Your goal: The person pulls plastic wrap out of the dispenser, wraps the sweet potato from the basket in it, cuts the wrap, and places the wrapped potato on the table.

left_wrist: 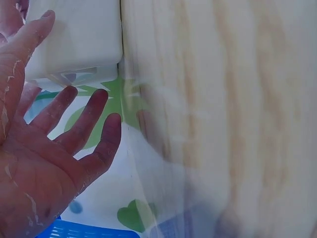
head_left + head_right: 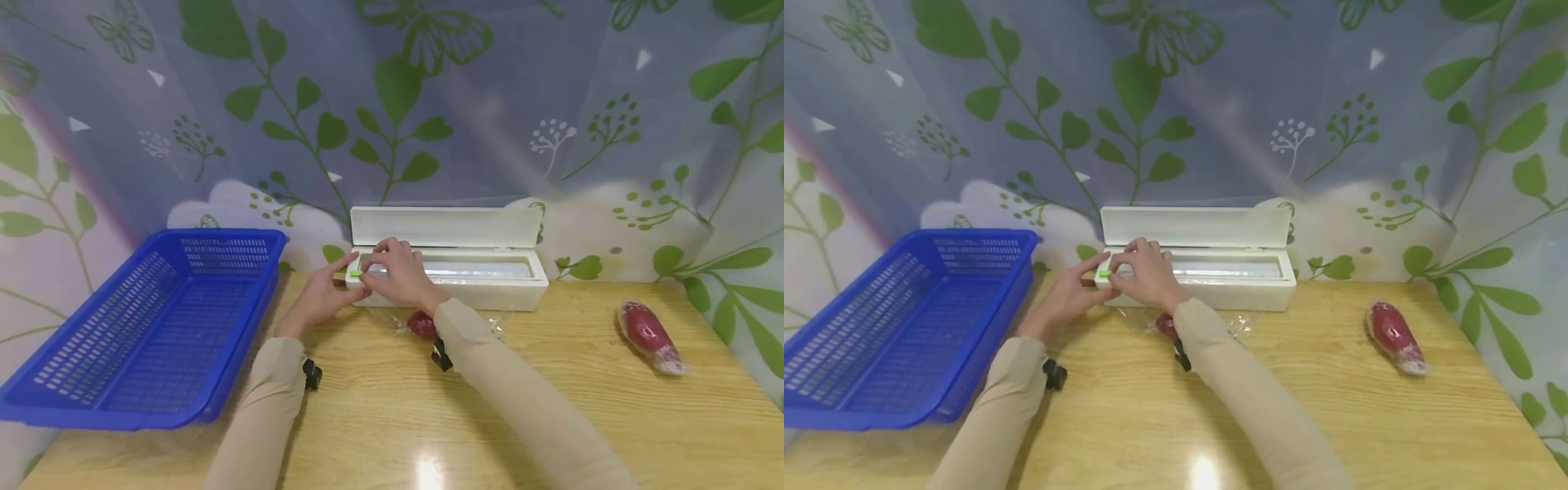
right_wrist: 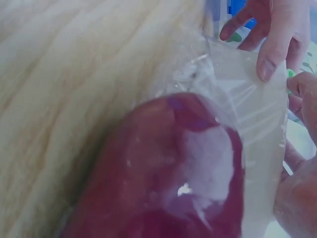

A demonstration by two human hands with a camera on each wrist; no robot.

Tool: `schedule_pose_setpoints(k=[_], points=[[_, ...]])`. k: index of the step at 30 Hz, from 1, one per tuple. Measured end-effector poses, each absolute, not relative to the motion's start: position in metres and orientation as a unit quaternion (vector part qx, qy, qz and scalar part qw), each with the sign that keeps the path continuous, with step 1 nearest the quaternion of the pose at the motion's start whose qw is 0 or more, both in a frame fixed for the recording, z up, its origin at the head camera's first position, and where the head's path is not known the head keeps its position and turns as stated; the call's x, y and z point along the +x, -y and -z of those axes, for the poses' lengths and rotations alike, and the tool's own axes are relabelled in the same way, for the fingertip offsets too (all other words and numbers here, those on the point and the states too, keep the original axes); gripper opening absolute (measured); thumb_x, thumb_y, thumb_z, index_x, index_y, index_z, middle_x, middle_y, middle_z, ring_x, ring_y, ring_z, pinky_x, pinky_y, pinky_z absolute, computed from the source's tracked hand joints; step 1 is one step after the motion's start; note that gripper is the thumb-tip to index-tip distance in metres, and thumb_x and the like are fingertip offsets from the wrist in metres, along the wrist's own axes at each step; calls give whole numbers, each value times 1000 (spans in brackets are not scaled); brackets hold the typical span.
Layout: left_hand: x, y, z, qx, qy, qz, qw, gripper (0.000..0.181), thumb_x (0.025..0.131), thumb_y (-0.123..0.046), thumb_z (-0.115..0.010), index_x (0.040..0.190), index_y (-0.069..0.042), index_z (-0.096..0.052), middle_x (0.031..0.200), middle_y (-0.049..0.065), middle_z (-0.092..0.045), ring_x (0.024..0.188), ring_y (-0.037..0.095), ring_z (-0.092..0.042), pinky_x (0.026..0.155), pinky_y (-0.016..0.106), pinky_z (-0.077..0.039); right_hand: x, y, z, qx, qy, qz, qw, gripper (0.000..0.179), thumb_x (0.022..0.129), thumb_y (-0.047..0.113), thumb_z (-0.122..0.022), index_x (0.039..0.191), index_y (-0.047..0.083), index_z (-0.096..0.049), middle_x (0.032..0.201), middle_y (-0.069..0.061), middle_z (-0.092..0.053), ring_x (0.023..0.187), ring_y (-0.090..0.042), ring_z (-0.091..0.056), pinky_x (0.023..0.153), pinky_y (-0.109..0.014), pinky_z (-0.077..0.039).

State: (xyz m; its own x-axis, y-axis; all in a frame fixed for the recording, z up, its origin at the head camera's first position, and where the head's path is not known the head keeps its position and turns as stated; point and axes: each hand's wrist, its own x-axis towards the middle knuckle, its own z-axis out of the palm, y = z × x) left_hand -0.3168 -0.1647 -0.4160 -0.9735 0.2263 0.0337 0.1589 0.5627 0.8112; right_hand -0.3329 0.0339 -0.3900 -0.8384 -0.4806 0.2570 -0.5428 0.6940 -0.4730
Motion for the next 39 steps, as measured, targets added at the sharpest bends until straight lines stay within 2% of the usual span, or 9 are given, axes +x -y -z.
schedule_pose_setpoints(k=[9,15,18,22,24,27,31,34,39], points=[[-316,164,415,108,-882,-459,31,80,89,-31,-80,158,-22,-41,150,24,-52,120,40,-68,90,42,-60,-337,-37,390,283,915,-283,36,19,92,29,-65,105,18,-73,138,-13,-48,129,-33,-44,101,-50,-38],[-316,163,411,92,-895,-436,27,80,87,-37,-80,156,-28,-42,147,21,-56,118,34,-70,94,44,-58,-338,-38,390,284,911,-295,46,16,90,25,-65,102,16,-72,137,-13,-47,127,-34,-43,101,-51,-39],[-316,163,409,96,-904,-416,25,80,86,-40,-80,156,-30,-42,149,20,-55,117,32,-70,92,42,-58,-338,-41,390,288,908,-301,55,14,88,21,-66,99,14,-70,134,-15,-47,126,-35,-44,103,-53,-40],[-313,163,407,94,-912,-399,24,80,86,-44,-79,156,-31,-43,145,18,-59,113,30,-72,83,36,-57,-336,-45,392,298,903,-303,62,13,85,17,-66,96,11,-69,130,-15,-47,123,-36,-44,104,-54,-42],[-311,162,407,86,-918,-387,23,80,85,-47,-79,155,-33,-44,138,16,-65,107,27,-72,76,33,-55,-334,-47,393,304,901,-303,65,14,85,17,-65,97,11,-69,127,-15,-47,121,-36,-44,102,-54,-42],[-310,162,407,73,-929,-362,18,80,84,-52,-78,154,-37,-44,118,12,-72,91,20,-71,65,31,-50,-333,-50,393,313,898,-303,67,14,85,16,-64,97,11,-69,123,-15,-47,118,-36,-45,99,-53,-43],[-310,162,405,58,-940,-337,17,81,82,-58,-77,154,-42,-43,88,8,-69,69,17,-59,55,32,-43,-332,-57,392,320,892,-312,75,11,83,12,-64,93,10,-67,119,-15,-45,117,-36,-44,98,-51,-45],[-310,163,404,48,-941,-335,18,81,81,-59,-78,153,-44,-43,88,7,-66,63,16,-53,54,32,-42,-331,-65,391,323,889,-314,76,9,83,10,-64,92,9,-66,118,-14,-44,117,-36,-44,96,-49,-47],[-311,161,405,47,-937,-345,22,80,80,-59,-79,151,-46,-45,105,11,-69,57,14,-44,55,33,-41,-327,-80,390,326,898,-285,77,10,85,11,-64,95,10,-67,118,-12,-43,115,-32,-44,91,-44,-49]])
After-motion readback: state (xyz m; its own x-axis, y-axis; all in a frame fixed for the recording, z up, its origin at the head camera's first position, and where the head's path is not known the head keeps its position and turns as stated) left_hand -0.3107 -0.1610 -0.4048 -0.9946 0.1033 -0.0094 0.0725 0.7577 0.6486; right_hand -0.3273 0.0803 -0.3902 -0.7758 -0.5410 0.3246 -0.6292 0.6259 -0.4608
